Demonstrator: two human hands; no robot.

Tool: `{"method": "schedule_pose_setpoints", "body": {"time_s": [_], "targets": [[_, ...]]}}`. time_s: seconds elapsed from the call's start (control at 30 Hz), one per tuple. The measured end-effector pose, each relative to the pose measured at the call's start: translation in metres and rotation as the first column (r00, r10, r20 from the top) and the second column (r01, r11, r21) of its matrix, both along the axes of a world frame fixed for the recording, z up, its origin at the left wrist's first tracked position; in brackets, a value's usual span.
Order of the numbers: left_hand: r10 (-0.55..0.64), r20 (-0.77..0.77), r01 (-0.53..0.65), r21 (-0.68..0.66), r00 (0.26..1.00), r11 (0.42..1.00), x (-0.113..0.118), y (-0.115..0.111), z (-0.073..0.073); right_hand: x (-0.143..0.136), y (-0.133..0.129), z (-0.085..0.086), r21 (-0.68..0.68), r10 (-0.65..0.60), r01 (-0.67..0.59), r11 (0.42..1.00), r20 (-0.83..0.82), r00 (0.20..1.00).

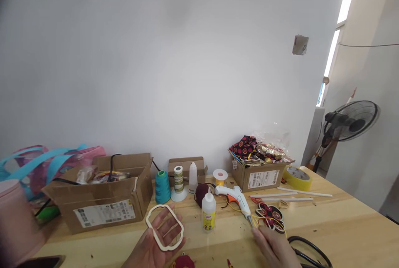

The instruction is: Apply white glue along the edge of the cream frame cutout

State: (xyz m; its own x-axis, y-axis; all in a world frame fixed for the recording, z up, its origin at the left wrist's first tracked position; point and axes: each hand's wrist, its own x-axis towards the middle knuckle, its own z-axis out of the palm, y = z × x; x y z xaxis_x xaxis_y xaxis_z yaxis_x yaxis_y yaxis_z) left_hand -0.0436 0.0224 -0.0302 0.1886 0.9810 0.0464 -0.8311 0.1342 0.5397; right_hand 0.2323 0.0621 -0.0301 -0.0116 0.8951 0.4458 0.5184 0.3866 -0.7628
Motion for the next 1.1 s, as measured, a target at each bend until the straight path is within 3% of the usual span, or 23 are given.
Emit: {"method": "schedule_pose_setpoints", "body": {"time_s": [0.23,0.4,0.47,0.53,0.6,0.67,0.77,0.83,0.9,0.97,1.1], "targets": [[-0.112,0.036,0.111,0.013,0.993,0.994,-0.006,0.006,-0.008,-0.077,0.034,-0.002,-0.132,0.169,-0.160,0.978,0.064,0.983],[-0.214,0.129,0.216,-0.006,0.968,0.976,-0.011,0.009,-0.009,-0.092,0.033,0.008,-0.116,0.314,-0.314,0.942,-0.016,0.949],[-0.243,0.147,0.242,0.019,0.959,0.970,-0.010,0.009,-0.008,-0.093,0.025,0.013,-0.189,0.435,-0.484,0.854,-0.249,0.865],[-0.257,0.153,0.253,0.045,0.954,0.967,-0.010,0.009,-0.008,-0.098,0.016,0.018,-0.271,0.463,-0.693,0.668,-0.578,0.672],[-0.239,0.158,0.234,0.054,0.958,0.971,-0.009,0.009,-0.008,-0.104,0.007,0.025,-0.281,0.374,-0.821,0.497,-0.784,0.495],[-0.224,0.159,0.221,0.041,0.961,0.975,-0.009,0.009,-0.007,-0.108,0.001,0.033,-0.275,0.308,-0.851,0.449,-0.846,0.436],[-0.218,0.158,0.218,0.022,0.963,0.976,-0.008,0.009,-0.004,-0.107,0.002,0.045,-0.331,0.329,-0.779,0.533,-0.767,0.551],[-0.208,0.158,0.208,0.017,0.965,0.978,-0.007,0.009,-0.003,-0.101,0.008,0.048,-0.325,0.381,-0.685,0.652,-0.640,0.667],[-0.202,0.153,0.201,0.022,0.967,0.979,-0.007,0.009,-0.004,-0.093,0.018,0.045,-0.242,0.375,-0.597,0.765,-0.586,0.718],[-0.208,0.137,0.208,0.018,0.968,0.978,-0.008,0.009,-0.008,-0.086,0.029,0.036,-0.175,0.306,-0.528,0.831,-0.649,0.696],[-0.217,0.099,0.218,0.006,0.971,0.976,-0.009,0.010,-0.018,-0.073,0.042,0.021,-0.175,0.163,-0.478,0.861,-0.795,0.584]]}}
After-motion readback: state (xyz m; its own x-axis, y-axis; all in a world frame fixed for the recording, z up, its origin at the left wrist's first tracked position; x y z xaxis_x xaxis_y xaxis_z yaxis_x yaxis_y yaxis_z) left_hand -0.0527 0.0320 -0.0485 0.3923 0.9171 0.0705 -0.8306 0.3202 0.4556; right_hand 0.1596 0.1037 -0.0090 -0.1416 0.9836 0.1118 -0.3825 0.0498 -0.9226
